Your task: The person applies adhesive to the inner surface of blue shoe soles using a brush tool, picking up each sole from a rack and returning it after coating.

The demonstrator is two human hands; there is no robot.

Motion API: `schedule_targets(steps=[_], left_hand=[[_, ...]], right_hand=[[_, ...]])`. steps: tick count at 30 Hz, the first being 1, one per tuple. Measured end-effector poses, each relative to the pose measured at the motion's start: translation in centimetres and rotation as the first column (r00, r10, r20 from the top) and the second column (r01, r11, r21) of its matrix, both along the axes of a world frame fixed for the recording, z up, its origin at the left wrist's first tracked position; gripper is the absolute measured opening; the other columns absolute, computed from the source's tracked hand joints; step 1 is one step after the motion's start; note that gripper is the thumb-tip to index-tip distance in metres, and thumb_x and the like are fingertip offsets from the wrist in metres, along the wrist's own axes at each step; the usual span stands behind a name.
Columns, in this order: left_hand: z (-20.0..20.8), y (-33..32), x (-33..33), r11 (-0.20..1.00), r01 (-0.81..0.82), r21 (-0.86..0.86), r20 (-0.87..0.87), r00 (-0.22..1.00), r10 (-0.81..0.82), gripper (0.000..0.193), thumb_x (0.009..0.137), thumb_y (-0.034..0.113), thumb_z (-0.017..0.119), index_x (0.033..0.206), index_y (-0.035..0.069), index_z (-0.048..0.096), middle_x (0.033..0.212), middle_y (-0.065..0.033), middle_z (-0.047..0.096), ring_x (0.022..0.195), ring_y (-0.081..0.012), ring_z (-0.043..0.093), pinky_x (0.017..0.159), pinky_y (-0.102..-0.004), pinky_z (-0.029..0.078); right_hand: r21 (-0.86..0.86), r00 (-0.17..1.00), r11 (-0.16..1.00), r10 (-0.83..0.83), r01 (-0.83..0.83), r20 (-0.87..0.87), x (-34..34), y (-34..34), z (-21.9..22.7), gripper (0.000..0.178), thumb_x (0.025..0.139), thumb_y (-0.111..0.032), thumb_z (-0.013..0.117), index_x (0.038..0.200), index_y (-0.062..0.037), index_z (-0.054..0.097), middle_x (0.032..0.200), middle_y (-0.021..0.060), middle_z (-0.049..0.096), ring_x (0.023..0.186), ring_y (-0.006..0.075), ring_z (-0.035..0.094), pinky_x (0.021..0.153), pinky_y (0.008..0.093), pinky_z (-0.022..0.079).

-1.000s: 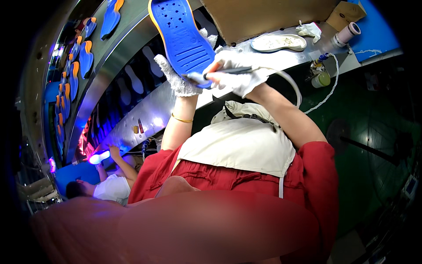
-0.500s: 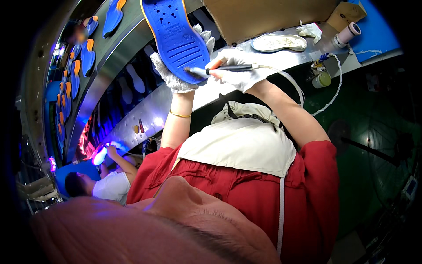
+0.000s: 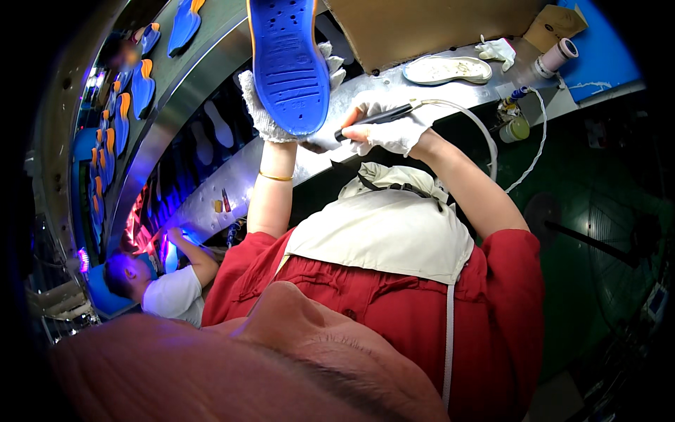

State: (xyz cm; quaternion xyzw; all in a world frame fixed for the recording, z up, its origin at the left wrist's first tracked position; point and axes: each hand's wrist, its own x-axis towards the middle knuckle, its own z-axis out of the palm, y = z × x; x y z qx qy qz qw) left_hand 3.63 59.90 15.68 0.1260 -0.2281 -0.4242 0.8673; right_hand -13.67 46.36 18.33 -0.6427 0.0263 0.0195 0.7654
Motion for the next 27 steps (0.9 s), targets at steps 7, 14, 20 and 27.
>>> schedule_targets(steps=[7, 14, 20, 27], left_hand=[[1.7, 0.3, 0.4, 0.949, -0.029, 0.313, -0.037, 0.998, 0.043, 0.056, 0.091, 0.048, 0.044, 0.121, 0.001, 0.052, 0.112, -0.0173, 0.060, 0.095, -0.0282, 0.062, 0.084, -0.0399, 0.052], [2.0, 0.0, 1.8, 0.843, -0.042, 0.536, 0.022, 0.999, 0.036, 0.040, 0.090, 0.035, 0.054, 0.103, -0.002, 0.062, 0.087, -0.0146, 0.067, 0.070, -0.0215, 0.066, 0.063, -0.0268, 0.056], [3.4, 0.4, 1.0, 0.762, 0.176, 0.624, 0.076, 0.956, -0.283, 0.046, 0.090, 0.036, 0.056, 0.117, -0.002, 0.056, 0.100, -0.0135, 0.065, 0.080, -0.0213, 0.066, 0.072, -0.0290, 0.055], [2.7, 0.5, 2.0, 0.736, 0.039, 0.676, 0.128, 0.977, -0.169, 0.047, 0.090, 0.039, 0.054, 0.113, -0.001, 0.058, 0.092, -0.0138, 0.067, 0.076, -0.0218, 0.066, 0.069, -0.0303, 0.056]], right_hand=[[-0.505, 0.790, 0.827, 0.129, 0.248, 0.599, 2.9, 0.0, 1.7, 0.015, 0.071, 0.003, 0.069, 0.082, -0.0041, 0.061, 0.089, 0.0078, 0.064, 0.082, 0.0186, 0.062, 0.075, 0.0299, 0.050], [-0.539, 0.928, 0.842, 0.195, 0.007, 0.318, 4.1, -0.1, 1.1, 0.011, 0.071, -0.003, 0.070, 0.080, -0.0041, 0.063, 0.088, 0.0066, 0.066, 0.081, 0.0175, 0.062, 0.073, 0.0283, 0.050], [-0.513, 0.954, 0.855, 0.211, -0.074, 0.214, 4.8, -2.1, 2.4, 0.014, 0.061, -0.006, 0.071, 0.075, -0.0061, 0.067, 0.078, 0.0037, 0.067, 0.071, 0.0150, 0.062, 0.068, 0.0252, 0.049], [-0.526, 0.982, 0.838, 0.185, -0.143, 0.028, 4.3, -3.2, 4.5, 0.014, 0.066, -0.003, 0.071, 0.079, -0.0036, 0.065, 0.076, 0.0061, 0.064, 0.069, 0.0137, 0.061, 0.062, 0.0253, 0.050]])
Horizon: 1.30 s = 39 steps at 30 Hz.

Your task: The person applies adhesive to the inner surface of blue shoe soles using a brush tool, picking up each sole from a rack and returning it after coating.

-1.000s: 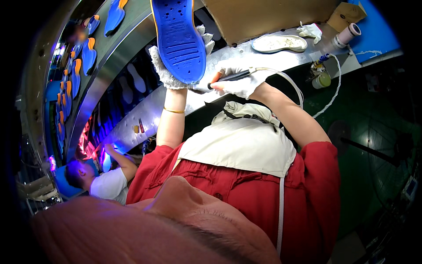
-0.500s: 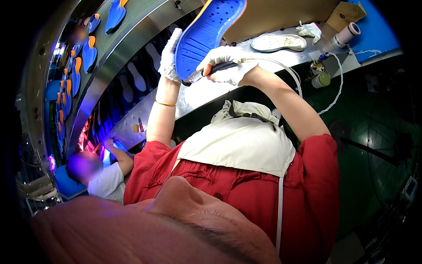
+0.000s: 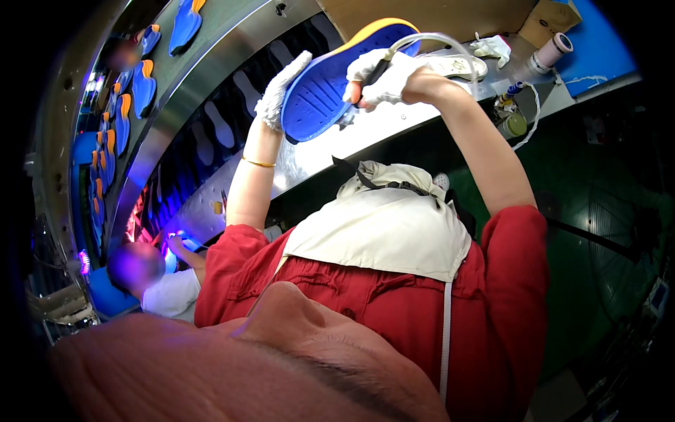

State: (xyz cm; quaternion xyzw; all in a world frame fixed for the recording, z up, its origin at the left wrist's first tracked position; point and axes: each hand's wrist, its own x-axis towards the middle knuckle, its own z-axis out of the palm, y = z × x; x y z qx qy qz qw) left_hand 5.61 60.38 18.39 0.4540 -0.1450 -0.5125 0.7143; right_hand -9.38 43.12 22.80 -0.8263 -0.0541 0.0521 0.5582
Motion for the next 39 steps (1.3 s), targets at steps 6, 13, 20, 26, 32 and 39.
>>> schedule_targets(steps=[6, 13, 20, 26, 32, 39], left_hand=[[-1.1, 0.6, -2.0, 0.819, -0.082, -0.568, -0.264, 0.960, -0.088, 0.069, 0.089, 0.054, 0.040, 0.131, -0.001, 0.041, 0.124, -0.0226, 0.052, 0.108, -0.0347, 0.055, 0.095, -0.0440, 0.044], [-2.8, 0.7, -1.7, 0.791, -0.235, -0.565, -0.270, 0.958, 0.092, 0.072, 0.084, 0.056, 0.043, 0.133, 0.003, 0.041, 0.130, -0.0198, 0.048, 0.113, -0.0358, 0.051, 0.099, -0.0474, 0.040], [-2.2, 1.0, -3.0, 0.766, -0.330, -0.551, -0.366, 0.921, 0.134, 0.060, 0.084, 0.044, 0.044, 0.126, 0.002, 0.046, 0.118, -0.0181, 0.056, 0.101, -0.0321, 0.058, 0.090, -0.0421, 0.048], [-2.1, 1.8, -3.4, 0.770, -0.293, -0.567, -0.386, 0.920, 0.065, 0.072, 0.082, 0.054, 0.040, 0.130, 0.000, 0.042, 0.121, -0.0220, 0.053, 0.107, -0.0354, 0.056, 0.094, -0.0459, 0.044], [-1.9, 2.0, -4.2, 0.749, -0.272, -0.604, -0.436, 0.900, -0.025, 0.068, 0.083, 0.052, 0.043, 0.126, 0.000, 0.044, 0.112, -0.0185, 0.057, 0.091, -0.0284, 0.059, 0.085, -0.0410, 0.049], [-3.4, 3.4, -3.4, 0.684, -0.246, -0.687, -0.454, 0.880, -0.139, 0.068, 0.085, 0.049, 0.047, 0.128, -0.003, 0.041, 0.121, -0.0203, 0.053, 0.104, -0.0294, 0.056, 0.094, -0.0397, 0.044]], right_hand=[[0.310, 0.935, 0.911, -0.327, 0.274, 0.136, -1.0, 3.7, -1.4, 0.015, 0.079, -0.015, 0.069, 0.081, -0.0005, 0.065, 0.069, 0.0056, 0.060, 0.060, 0.0110, 0.058, 0.055, 0.0235, 0.047], [0.291, 0.928, 0.940, -0.260, 0.180, 0.266, -1.6, 8.0, -3.9, 0.011, 0.079, -0.009, 0.069, 0.081, -0.0002, 0.064, 0.066, 0.0052, 0.061, 0.057, 0.0090, 0.057, 0.053, 0.0227, 0.046], [0.274, 0.871, 0.931, -0.333, 0.242, 0.362, 0.3, 7.3, -2.9, 0.006, 0.084, -0.003, 0.062, 0.089, 0.0000, 0.061, 0.075, 0.0041, 0.062, 0.064, 0.0089, 0.058, 0.059, 0.0228, 0.048], [0.361, 0.941, 0.918, -0.255, 0.164, 0.222, -0.4, 8.7, -1.5, 0.010, 0.077, -0.008, 0.070, 0.085, -0.0017, 0.067, 0.073, 0.0064, 0.065, 0.062, 0.0110, 0.060, 0.055, 0.0232, 0.048], [0.343, 0.840, 0.895, -0.405, 0.284, 0.360, 1.8, 6.9, -3.0, 0.008, 0.084, -0.004, 0.062, 0.091, -0.0007, 0.062, 0.082, 0.0068, 0.063, 0.065, 0.0088, 0.059, 0.060, 0.0221, 0.049], [0.267, 0.950, 0.921, -0.307, 0.283, 0.053, 1.6, 6.1, 0.5, 0.012, 0.079, -0.011, 0.070, 0.086, -0.0024, 0.068, 0.076, 0.0051, 0.065, 0.065, 0.0109, 0.060, 0.061, 0.0239, 0.049]])
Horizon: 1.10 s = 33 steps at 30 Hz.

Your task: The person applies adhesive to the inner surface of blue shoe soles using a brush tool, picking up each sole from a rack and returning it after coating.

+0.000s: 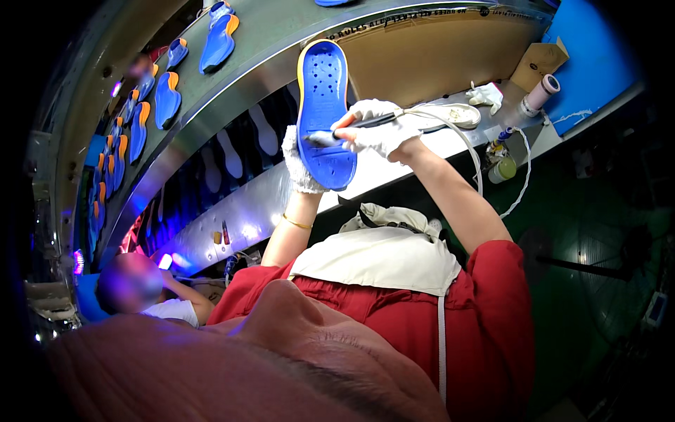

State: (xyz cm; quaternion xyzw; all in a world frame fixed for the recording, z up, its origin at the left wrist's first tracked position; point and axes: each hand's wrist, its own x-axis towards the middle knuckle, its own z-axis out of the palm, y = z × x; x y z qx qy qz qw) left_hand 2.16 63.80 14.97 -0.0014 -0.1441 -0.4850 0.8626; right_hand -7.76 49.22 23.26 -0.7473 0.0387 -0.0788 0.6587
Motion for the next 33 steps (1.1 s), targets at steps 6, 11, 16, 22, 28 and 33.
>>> schedule_targets(steps=[6, 11, 16, 22, 28, 33], left_hand=[[1.3, 0.3, -1.4, 0.988, 0.013, 0.152, 0.126, 0.992, -0.032, 0.076, 0.085, 0.059, 0.041, 0.136, 0.002, 0.035, 0.131, -0.0234, 0.046, 0.113, -0.0389, 0.051, 0.096, -0.0511, 0.042], [-0.2, 0.4, -0.2, 0.992, 0.072, 0.103, 0.078, 0.994, -0.081, 0.073, 0.086, 0.053, 0.046, 0.135, 0.001, 0.035, 0.129, -0.0219, 0.047, 0.109, -0.0374, 0.054, 0.095, -0.0522, 0.043], [2.2, 0.9, -0.2, 0.973, -0.123, 0.195, 0.196, 0.977, 0.084, 0.065, 0.087, 0.050, 0.047, 0.130, 0.001, 0.042, 0.118, -0.0189, 0.055, 0.101, -0.0317, 0.060, 0.088, -0.0449, 0.050], [2.1, 0.1, 1.3, 0.945, -0.148, 0.293, 0.204, 0.975, 0.090, 0.061, 0.088, 0.050, 0.046, 0.124, 0.000, 0.046, 0.109, -0.0171, 0.060, 0.092, -0.0289, 0.063, 0.082, -0.0402, 0.053], [4.4, 0.3, 3.8, 0.952, -0.221, 0.214, 0.322, 0.936, 0.144, 0.071, 0.087, 0.057, 0.040, 0.127, -0.003, 0.043, 0.110, -0.0196, 0.059, 0.095, -0.0310, 0.062, 0.084, -0.0413, 0.051], [11.5, -2.0, 10.9, 0.997, -0.082, -0.012, 0.226, 0.971, 0.083, 0.085, 0.087, 0.066, 0.026, 0.137, -0.003, 0.027, 0.133, -0.0260, 0.038, 0.118, -0.0445, 0.043, 0.100, -0.0577, 0.036]], right_hand=[[-0.266, 0.963, 0.927, -0.234, 0.263, 0.134, 4.1, -5.4, 3.3, 0.013, 0.079, -0.017, 0.069, 0.085, -0.0049, 0.069, 0.075, 0.0052, 0.065, 0.063, 0.0110, 0.060, 0.060, 0.0246, 0.047], [-0.300, 0.812, 0.855, -0.211, 0.423, 0.545, 5.1, -6.8, 0.5, 0.010, 0.076, -0.004, 0.070, 0.085, -0.0050, 0.067, 0.073, 0.0041, 0.064, 0.067, 0.0098, 0.061, 0.061, 0.0230, 0.049], [-0.167, 0.958, 0.985, 0.005, 0.044, 0.285, 1.5, -3.1, -1.1, 0.015, 0.072, 0.000, 0.072, 0.085, -0.0031, 0.065, 0.080, 0.0077, 0.064, 0.071, 0.0125, 0.061, 0.066, 0.0252, 0.050], [-0.598, 0.765, 0.758, 0.217, 0.259, 0.607, 2.1, -2.9, 1.9, 0.021, 0.067, 0.008, 0.061, 0.083, -0.0050, 0.061, 0.088, 0.0103, 0.060, 0.082, 0.0239, 0.059, 0.074, 0.0296, 0.048], [-0.647, 0.816, 0.743, 0.263, 0.169, 0.515, -1.2, -1.8, 3.7, 0.023, 0.062, 0.010, 0.063, 0.079, -0.0057, 0.063, 0.084, 0.0098, 0.061, 0.079, 0.0255, 0.060, 0.071, 0.0323, 0.048], [-0.297, 0.814, 0.931, 0.001, 0.211, 0.581, -1.5, -1.4, 5.0, 0.012, 0.078, 0.006, 0.065, 0.088, 0.0004, 0.062, 0.098, 0.0143, 0.062, 0.079, 0.0144, 0.061, 0.072, 0.0259, 0.050]])
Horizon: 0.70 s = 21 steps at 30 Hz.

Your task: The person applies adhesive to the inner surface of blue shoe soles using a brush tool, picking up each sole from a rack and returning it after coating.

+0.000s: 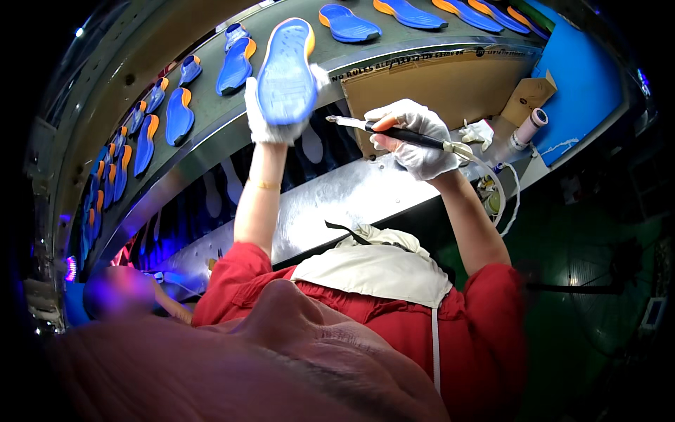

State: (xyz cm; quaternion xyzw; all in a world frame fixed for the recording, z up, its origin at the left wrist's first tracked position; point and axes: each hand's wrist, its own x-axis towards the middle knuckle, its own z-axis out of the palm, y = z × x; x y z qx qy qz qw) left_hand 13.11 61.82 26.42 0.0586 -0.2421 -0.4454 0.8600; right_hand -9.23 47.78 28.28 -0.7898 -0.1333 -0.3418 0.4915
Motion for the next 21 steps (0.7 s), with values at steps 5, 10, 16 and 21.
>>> schedule_targets(steps=[5, 10, 16, 21], left_hand=[[1.4, -1.6, 6.6, 0.945, 0.320, -0.072, -0.445, 0.837, -0.317, 0.071, 0.091, 0.060, 0.024, 0.141, 0.010, 0.024, 0.143, -0.0192, 0.027, 0.131, -0.0388, 0.030, 0.106, -0.0636, 0.017], [-0.5, 0.0, 2.3, 0.700, -0.615, 0.364, 0.779, 0.612, 0.133, 0.037, 0.090, 0.023, 0.056, 0.113, -0.006, 0.055, 0.104, -0.0147, 0.063, 0.075, -0.0243, 0.066, 0.065, -0.0332, 0.056], [0.6, 7.1, 13.2, -0.119, -0.699, -0.706, 0.633, -0.546, -0.549, 0.035, 0.075, 0.029, 0.066, 0.106, 0.013, 0.064, 0.114, -0.0114, 0.058, 0.108, -0.0267, 0.054, 0.095, -0.0383, 0.041], [0.5, 7.7, 11.0, -0.168, -0.760, -0.627, 0.658, -0.403, -0.636, 0.025, 0.073, 0.035, 0.069, 0.090, 0.016, 0.070, 0.086, -0.0068, 0.064, 0.087, -0.0261, 0.059, 0.078, -0.0360, 0.046]], right_hand=[[0.094, 0.997, 0.995, -0.021, 0.028, -0.070, 0.4, 0.1, -2.7, 0.012, 0.079, 0.006, 0.064, 0.089, 0.0007, 0.061, 0.094, 0.0112, 0.064, 0.075, 0.0107, 0.061, 0.069, 0.0231, 0.049], [0.069, 0.971, 0.985, -0.144, 0.160, -0.189, -1.0, -0.4, -3.4, 0.016, 0.078, -0.005, 0.070, 0.091, -0.0015, 0.061, 0.078, 0.0055, 0.064, 0.065, 0.0087, 0.059, 0.059, 0.0212, 0.047], [0.200, 0.975, 0.977, -0.032, 0.076, -0.218, -0.1, 0.6, -5.3, 0.018, 0.076, 0.000, 0.070, 0.091, -0.0003, 0.059, 0.085, 0.0079, 0.065, 0.070, 0.0107, 0.060, 0.066, 0.0225, 0.049], [0.260, 0.925, 0.963, 0.032, 0.073, -0.378, -0.2, 0.9, -7.5, 0.020, 0.077, 0.000, 0.070, 0.094, -0.0002, 0.060, 0.083, 0.0057, 0.064, 0.071, 0.0098, 0.060, 0.069, 0.0225, 0.050]])
